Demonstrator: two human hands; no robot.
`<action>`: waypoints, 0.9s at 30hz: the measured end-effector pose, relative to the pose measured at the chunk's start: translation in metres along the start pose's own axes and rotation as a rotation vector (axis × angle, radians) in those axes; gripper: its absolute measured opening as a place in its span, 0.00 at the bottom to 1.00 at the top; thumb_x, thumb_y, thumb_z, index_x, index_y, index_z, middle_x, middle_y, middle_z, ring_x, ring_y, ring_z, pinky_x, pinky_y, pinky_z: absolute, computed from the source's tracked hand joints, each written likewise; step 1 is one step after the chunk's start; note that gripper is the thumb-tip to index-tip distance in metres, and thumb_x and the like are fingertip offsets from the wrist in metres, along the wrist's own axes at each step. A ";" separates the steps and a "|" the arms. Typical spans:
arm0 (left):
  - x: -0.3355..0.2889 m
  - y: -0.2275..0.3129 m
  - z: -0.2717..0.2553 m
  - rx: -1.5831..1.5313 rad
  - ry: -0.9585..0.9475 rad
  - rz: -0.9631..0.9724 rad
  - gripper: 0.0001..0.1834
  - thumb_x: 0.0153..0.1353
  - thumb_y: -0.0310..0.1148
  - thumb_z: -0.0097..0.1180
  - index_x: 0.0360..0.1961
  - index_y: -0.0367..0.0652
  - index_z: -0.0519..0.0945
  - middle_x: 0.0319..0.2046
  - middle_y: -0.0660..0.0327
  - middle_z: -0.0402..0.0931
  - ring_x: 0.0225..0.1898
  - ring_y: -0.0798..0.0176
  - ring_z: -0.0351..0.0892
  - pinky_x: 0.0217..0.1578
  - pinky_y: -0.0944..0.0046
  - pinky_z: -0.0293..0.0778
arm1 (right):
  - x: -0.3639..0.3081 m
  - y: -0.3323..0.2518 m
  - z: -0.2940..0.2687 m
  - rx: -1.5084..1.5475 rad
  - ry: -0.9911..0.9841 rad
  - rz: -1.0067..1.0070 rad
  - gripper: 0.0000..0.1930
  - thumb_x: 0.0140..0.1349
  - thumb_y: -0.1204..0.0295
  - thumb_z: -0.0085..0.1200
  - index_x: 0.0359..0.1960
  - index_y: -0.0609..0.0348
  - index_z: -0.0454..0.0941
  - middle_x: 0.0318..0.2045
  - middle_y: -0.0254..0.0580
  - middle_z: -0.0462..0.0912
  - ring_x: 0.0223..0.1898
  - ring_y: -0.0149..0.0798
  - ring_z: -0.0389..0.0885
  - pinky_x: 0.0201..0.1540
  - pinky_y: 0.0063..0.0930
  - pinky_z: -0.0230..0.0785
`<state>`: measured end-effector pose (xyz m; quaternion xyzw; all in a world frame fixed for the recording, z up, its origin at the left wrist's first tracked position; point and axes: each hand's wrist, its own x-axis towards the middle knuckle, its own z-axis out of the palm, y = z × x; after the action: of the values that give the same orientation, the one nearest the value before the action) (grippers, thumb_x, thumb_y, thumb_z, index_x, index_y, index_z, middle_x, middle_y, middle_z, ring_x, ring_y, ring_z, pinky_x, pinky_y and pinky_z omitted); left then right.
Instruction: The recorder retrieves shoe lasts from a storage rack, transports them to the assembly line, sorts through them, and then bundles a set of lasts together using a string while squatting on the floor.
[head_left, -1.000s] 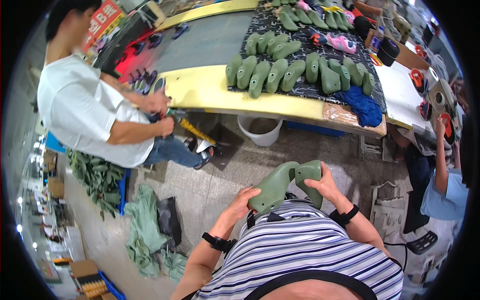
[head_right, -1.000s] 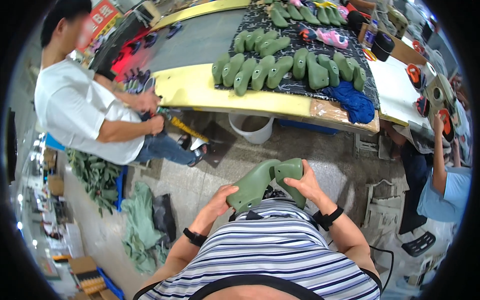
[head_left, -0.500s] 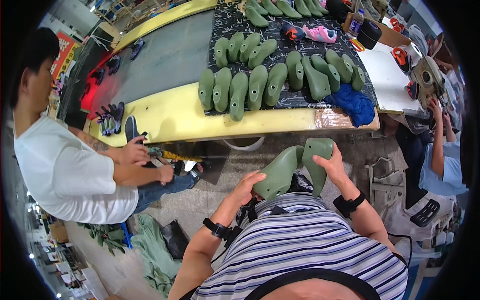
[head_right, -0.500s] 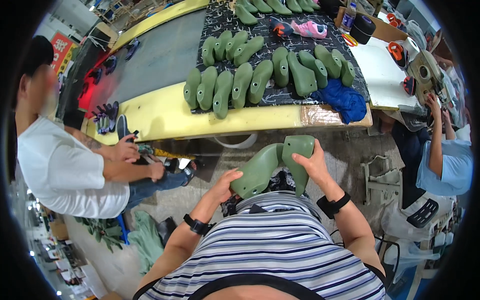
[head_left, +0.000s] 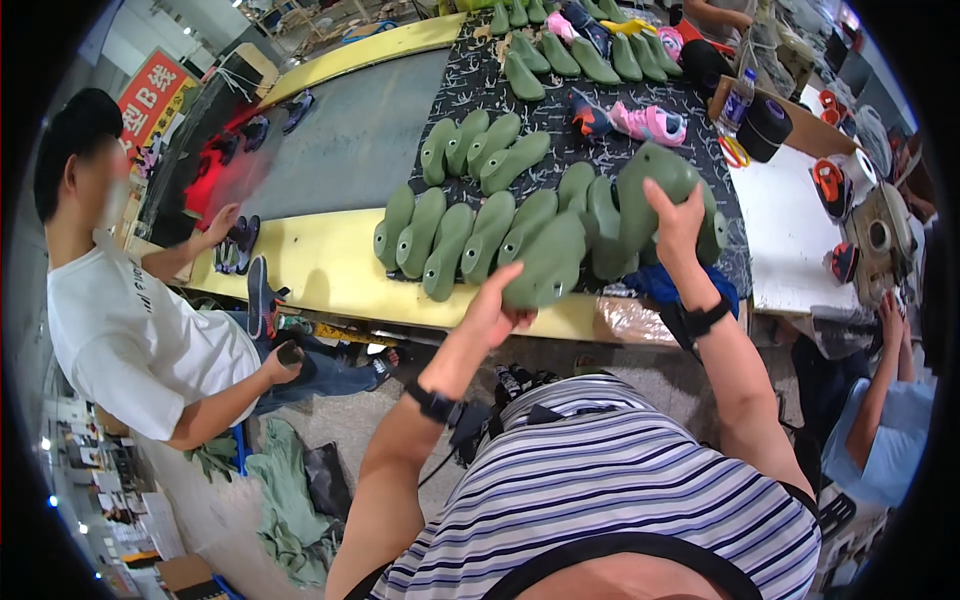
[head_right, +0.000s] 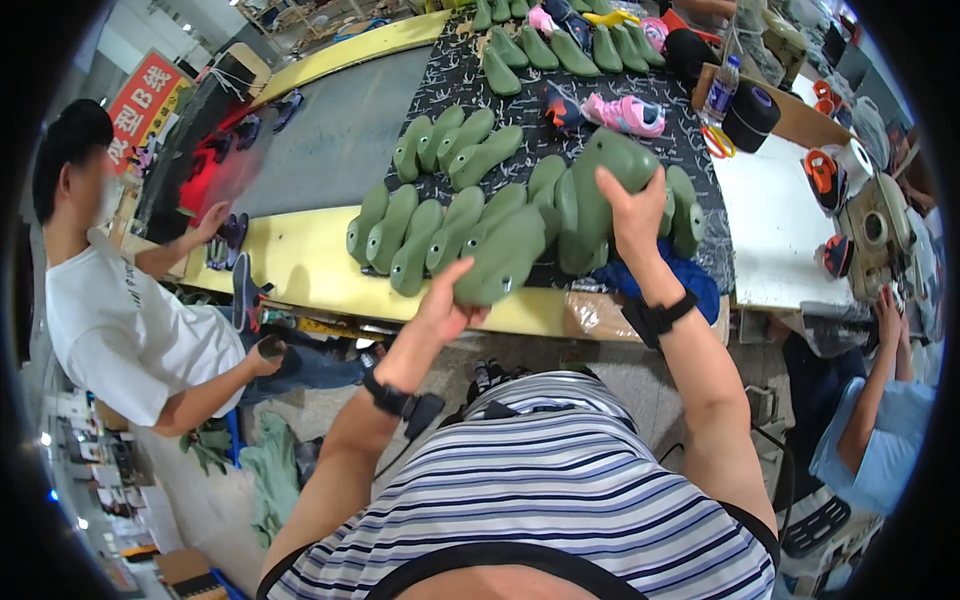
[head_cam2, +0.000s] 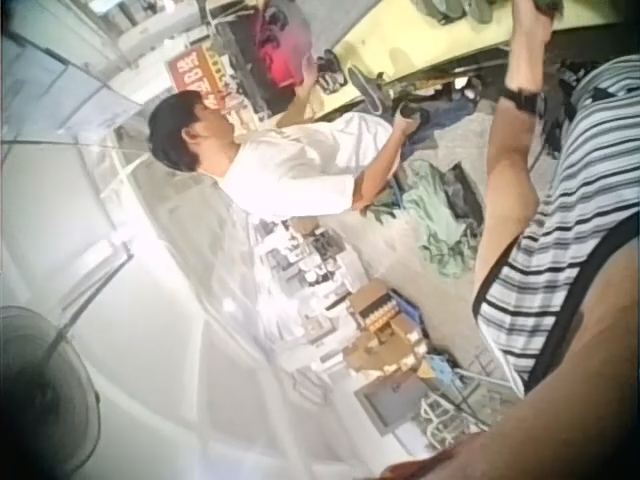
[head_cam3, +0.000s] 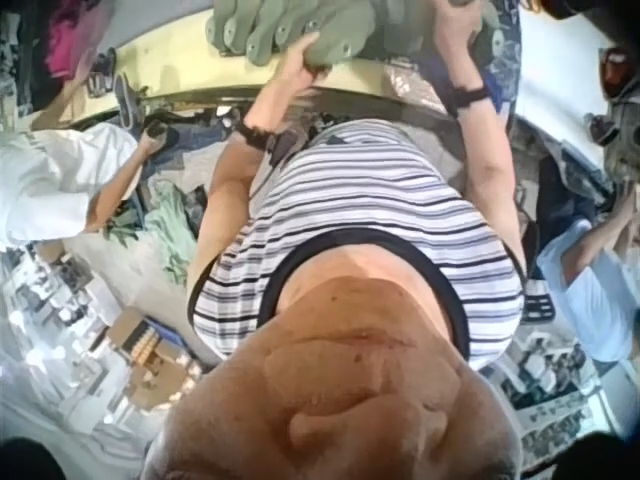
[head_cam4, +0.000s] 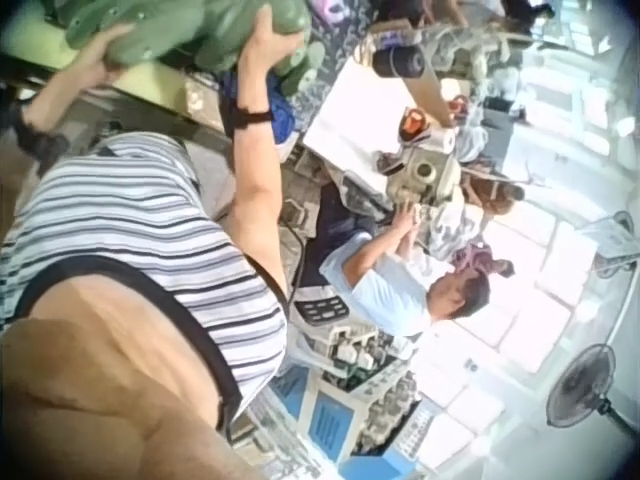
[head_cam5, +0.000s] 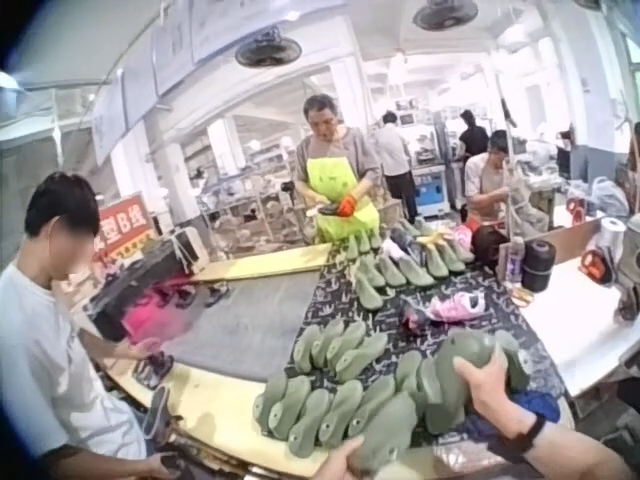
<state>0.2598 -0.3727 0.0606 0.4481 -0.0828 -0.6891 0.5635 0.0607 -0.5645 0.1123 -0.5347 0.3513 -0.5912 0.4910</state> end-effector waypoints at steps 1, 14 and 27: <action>0.020 0.011 0.017 -0.018 0.025 0.025 0.22 0.58 0.51 0.53 0.46 0.47 0.73 0.37 0.62 0.77 0.31 0.64 0.76 0.24 0.65 0.69 | 0.019 0.002 0.007 0.019 0.064 -0.034 0.25 0.47 0.70 0.67 0.45 0.65 0.69 0.38 0.41 0.77 0.38 0.34 0.76 0.43 0.28 0.69; 0.210 0.052 0.072 -0.097 0.177 -0.016 0.24 0.62 0.55 0.40 0.40 0.45 0.74 0.25 0.58 0.75 0.18 0.60 0.75 0.14 0.65 0.68 | 0.085 0.062 -0.033 -0.604 -0.344 -0.020 0.27 0.42 0.65 0.66 0.41 0.66 0.69 0.35 0.56 0.78 0.38 0.50 0.79 0.41 0.37 0.70; 0.161 0.046 0.077 1.282 0.882 0.751 0.21 0.51 0.44 0.59 0.38 0.35 0.77 0.34 0.46 0.79 0.39 0.41 0.77 0.43 0.53 0.72 | 0.100 0.104 -0.086 -0.956 -0.749 -0.207 0.27 0.54 0.72 0.58 0.54 0.67 0.63 0.47 0.62 0.73 0.49 0.61 0.72 0.51 0.45 0.64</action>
<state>0.2434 -0.5556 0.0495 0.8491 -0.3718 -0.0404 0.3731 0.0031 -0.6977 0.0278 -0.8984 0.3274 -0.1847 0.2271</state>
